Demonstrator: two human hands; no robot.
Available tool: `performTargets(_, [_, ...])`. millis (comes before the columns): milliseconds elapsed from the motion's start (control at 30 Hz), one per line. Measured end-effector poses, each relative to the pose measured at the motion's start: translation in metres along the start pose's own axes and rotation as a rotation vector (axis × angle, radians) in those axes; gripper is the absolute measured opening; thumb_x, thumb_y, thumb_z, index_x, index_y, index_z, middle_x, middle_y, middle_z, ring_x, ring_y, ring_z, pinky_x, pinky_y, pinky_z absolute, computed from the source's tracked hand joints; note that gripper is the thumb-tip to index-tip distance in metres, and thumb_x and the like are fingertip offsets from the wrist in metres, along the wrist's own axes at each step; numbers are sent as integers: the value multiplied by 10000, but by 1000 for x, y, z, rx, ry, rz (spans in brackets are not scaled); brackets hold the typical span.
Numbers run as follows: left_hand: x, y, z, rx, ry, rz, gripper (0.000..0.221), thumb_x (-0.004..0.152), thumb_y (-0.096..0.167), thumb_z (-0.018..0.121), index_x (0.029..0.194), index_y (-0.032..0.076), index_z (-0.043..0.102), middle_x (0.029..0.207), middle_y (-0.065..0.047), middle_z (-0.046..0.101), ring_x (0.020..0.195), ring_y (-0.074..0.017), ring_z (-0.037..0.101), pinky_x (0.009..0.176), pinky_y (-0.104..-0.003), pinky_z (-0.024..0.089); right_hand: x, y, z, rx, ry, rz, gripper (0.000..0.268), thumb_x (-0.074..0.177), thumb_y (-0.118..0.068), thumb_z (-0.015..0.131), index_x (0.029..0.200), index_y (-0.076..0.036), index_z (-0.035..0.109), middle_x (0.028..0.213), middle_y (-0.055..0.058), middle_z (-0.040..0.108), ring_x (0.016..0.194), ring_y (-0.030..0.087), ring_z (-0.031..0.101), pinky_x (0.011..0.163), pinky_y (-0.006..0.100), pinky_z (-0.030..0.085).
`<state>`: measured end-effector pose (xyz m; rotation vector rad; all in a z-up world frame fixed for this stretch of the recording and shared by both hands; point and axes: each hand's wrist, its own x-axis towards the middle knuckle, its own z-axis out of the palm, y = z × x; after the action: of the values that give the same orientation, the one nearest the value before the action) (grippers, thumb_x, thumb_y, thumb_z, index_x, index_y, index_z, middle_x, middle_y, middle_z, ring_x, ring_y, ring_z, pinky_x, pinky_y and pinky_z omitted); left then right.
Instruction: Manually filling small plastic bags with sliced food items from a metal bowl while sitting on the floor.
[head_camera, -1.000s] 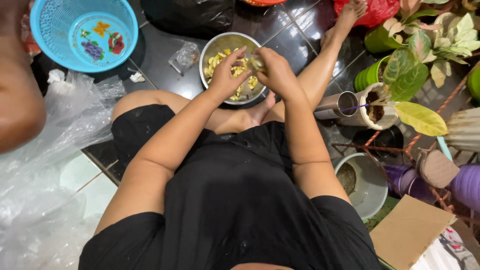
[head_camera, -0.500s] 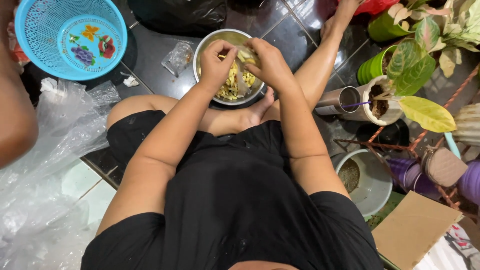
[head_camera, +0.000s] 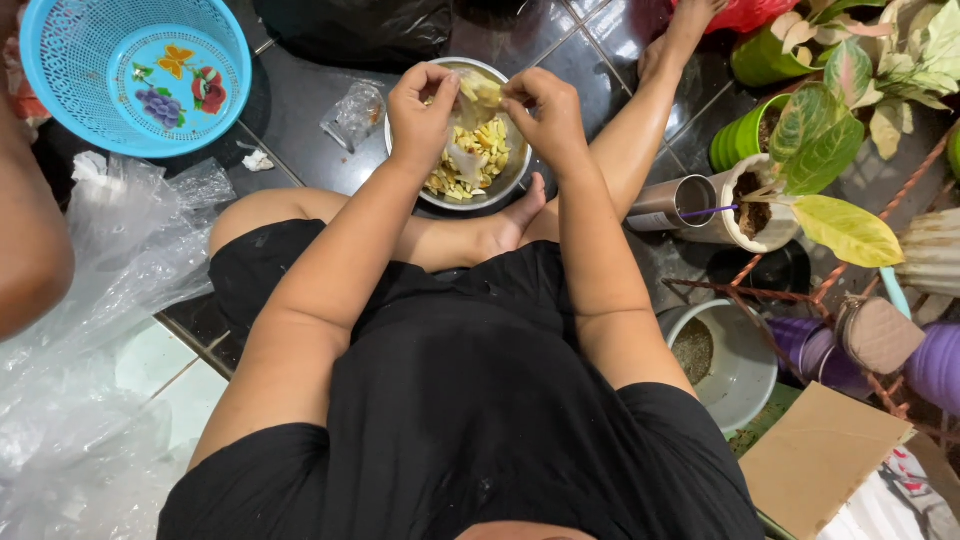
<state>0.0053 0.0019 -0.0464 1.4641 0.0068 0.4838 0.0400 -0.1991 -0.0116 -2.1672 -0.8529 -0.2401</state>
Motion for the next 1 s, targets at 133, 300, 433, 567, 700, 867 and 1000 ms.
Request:
performTargets(133, [4,-1,-4,32,-16,96,117,961,92,683,844,97,685,798,-10,655,756,-123,612,719,-277,525,10,-11,-9,65,52,-51,163,846,102,692,915,-38,645,978,94,695,918,233,661,820,345,510])
performTargets(300, [8,-2,-7,94,0,154,87,940,79,683,854,90,695,862,-24,645,808,-148,621,714,-280,536,26,-27,-22,-90,80,-178,192,845,104,708,879,-50,598,908,67,656,832,244,587,776,376,462])
performTargets(433, [15,3,-7,88,17,199,98,934,75,691,838,89,685,856,-19,613,791,-137,596,664,-260,508,35,-30,-32,-111,50,-194,188,845,128,731,884,-22,624,870,82,631,707,213,544,637,326,440])
performTargets(567, [21,12,-8,117,14,238,104,939,90,684,835,95,678,844,-20,616,793,-143,587,660,-270,492,40,-25,-35,-159,41,-215,181,881,123,770,920,-19,665,847,87,663,745,222,611,674,337,482])
performTargets(700, [25,17,-8,94,18,265,105,937,77,683,832,88,678,842,-18,624,782,-138,597,664,-265,507,46,-33,-36,-132,49,-271,172,901,149,747,918,7,651,881,116,655,816,260,646,719,347,507])
performTargets(867, [27,17,-6,77,30,253,100,939,103,692,840,88,690,847,-17,631,784,-138,610,683,-265,518,48,-35,-34,-145,21,-310,145,903,145,706,931,20,639,879,129,634,811,285,628,719,361,495])
performTargets(1000, [24,23,-7,39,30,231,96,947,102,694,854,86,683,855,-16,627,786,-133,607,676,-262,522,46,-43,-34,-125,80,-328,137,942,157,689,929,38,622,881,140,636,824,288,622,724,366,503])
